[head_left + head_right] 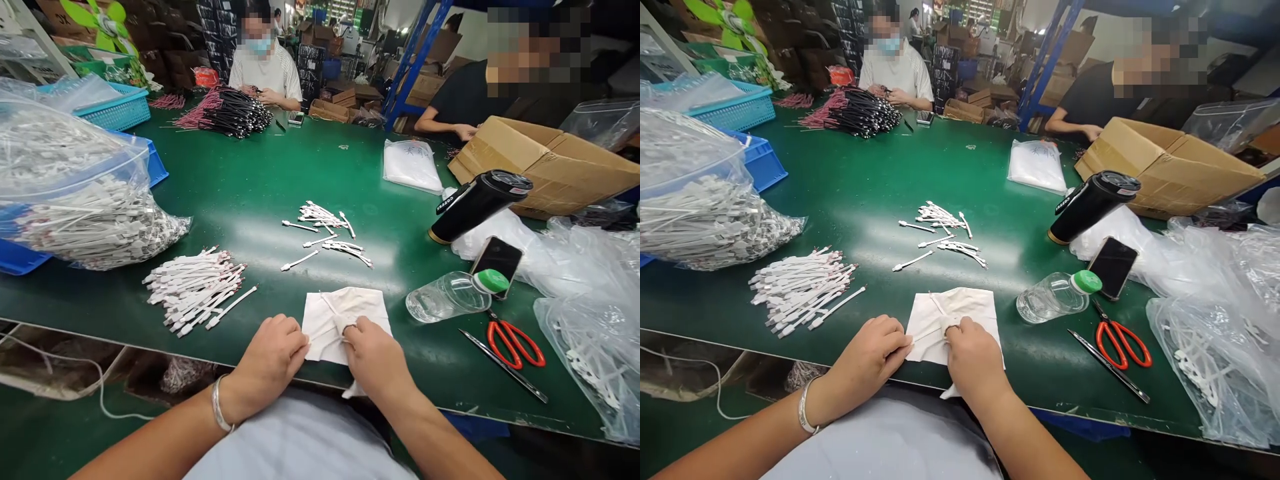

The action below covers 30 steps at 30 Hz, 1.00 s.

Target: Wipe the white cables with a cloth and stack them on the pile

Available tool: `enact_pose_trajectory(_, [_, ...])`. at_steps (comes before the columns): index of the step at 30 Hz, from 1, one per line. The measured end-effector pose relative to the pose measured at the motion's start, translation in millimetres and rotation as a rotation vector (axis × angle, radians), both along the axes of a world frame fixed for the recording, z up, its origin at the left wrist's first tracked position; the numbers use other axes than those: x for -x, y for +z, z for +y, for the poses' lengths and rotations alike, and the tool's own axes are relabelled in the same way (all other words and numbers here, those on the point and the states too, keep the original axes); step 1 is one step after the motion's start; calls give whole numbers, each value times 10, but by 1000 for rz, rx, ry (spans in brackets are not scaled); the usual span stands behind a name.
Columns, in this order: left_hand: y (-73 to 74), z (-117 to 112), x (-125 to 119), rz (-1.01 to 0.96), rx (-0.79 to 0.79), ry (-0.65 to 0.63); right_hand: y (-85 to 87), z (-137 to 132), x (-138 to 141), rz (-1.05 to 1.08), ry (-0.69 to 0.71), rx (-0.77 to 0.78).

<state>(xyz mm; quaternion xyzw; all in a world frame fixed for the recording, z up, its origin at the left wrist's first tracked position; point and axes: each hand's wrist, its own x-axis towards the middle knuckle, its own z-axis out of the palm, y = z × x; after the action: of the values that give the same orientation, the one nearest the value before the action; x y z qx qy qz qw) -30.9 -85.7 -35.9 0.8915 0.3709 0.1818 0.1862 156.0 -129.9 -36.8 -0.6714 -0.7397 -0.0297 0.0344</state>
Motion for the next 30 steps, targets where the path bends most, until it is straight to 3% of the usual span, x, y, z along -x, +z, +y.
enact_pose_trajectory(2, [-13,-3,-4,-10,-1,3,18,1,44,33,16,31])
enact_pose_trajectory(6, [-21,-6,-3,-11,2,10,36,-49,183,100,196,125])
enact_pose_trajectory(10, [-11,-1,0,-7,11,13,53,-83,3,113,14,94])
enact_pose_trajectory(13, [-7,-5,-4,-4,17,17,56,-96,-223,239,-89,17])
enact_pose_trajectory(16, [8,-15,-11,22,15,34,49,-68,-296,305,-99,-40])
enact_pose_trajectory(19, [58,-28,-39,92,3,43,53,11,-224,172,-106,-18])
enact_pose_trajectory(26, [294,-34,-218,520,63,-20,101,57,-217,16,-60,44])
enact_pose_trajectory(30, [362,-4,-181,558,53,0,21,28,-313,14,-61,44])
